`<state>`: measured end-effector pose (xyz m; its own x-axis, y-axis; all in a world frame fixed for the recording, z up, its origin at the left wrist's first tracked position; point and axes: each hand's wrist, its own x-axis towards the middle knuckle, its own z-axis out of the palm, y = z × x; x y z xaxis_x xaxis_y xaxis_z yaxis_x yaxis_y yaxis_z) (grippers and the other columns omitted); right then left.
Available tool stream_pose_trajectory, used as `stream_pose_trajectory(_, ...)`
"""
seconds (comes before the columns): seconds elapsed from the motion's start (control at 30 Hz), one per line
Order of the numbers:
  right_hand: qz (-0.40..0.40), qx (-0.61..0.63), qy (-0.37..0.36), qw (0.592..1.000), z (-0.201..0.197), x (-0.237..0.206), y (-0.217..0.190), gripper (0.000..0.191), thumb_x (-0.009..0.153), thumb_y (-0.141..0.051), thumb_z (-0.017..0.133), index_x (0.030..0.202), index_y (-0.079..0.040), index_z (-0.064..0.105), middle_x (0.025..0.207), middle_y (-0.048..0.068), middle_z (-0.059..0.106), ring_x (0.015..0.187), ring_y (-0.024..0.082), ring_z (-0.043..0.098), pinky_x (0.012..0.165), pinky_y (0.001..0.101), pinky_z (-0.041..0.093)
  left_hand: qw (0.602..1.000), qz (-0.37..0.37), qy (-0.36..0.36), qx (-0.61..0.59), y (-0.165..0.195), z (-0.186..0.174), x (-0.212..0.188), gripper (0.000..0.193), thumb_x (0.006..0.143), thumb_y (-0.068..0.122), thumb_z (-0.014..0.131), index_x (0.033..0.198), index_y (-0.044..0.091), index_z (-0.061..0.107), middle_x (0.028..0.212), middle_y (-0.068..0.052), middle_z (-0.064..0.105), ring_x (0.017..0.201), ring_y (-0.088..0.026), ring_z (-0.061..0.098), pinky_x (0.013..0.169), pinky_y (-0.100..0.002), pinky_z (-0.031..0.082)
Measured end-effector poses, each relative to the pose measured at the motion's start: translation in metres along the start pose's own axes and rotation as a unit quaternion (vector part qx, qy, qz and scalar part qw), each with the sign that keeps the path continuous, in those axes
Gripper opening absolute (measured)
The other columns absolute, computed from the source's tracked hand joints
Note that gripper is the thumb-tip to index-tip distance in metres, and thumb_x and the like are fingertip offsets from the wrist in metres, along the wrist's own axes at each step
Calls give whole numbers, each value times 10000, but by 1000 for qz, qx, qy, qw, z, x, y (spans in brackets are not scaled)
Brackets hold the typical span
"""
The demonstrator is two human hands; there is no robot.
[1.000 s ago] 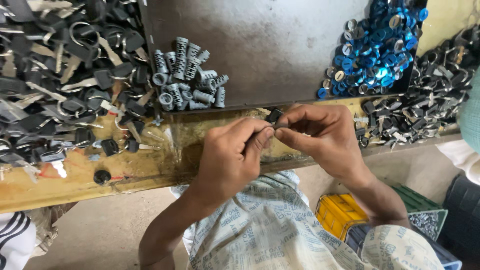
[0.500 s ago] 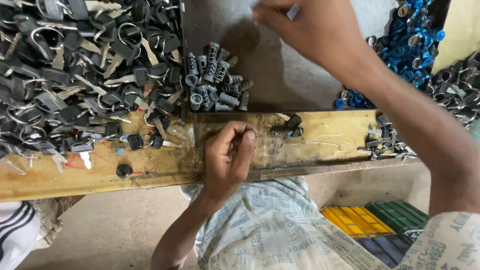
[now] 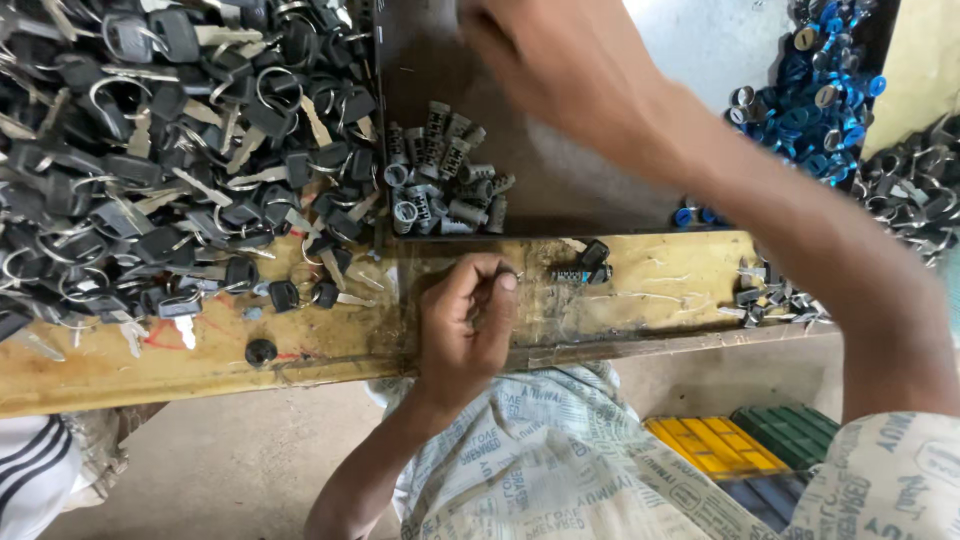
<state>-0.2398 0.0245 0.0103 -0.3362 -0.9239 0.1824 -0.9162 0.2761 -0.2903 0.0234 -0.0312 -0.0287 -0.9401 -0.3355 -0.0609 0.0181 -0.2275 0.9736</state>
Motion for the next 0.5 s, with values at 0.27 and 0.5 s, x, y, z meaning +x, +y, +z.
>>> stream_pose_trajectory(0.27, 82, 138, 158, 974, -45, -122, -138, 248, 853, 32, 834, 1019, 49, 650, 858, 137, 699, 669, 192, 682, 537, 324, 533, 960, -134, 20, -244, 20, 13, -6, 142, 1074, 91, 598, 1097, -30, 670, 749, 15, 613, 567, -23, 478, 491, -214, 366)
stream_pose_trajectory(0.5, 87, 49, 255, 962, -23, -138, -155, 238, 807, 146, 780, 971, 115, 610, 807, 176, 670, 682, 272, 702, 592, 370, 587, 928, -150, 17, -340, 36, 34, -15, 139, 1097, 70, 590, 1134, -42, 664, 828, 1, 640, 625, -21, 461, 525, -217, 344)
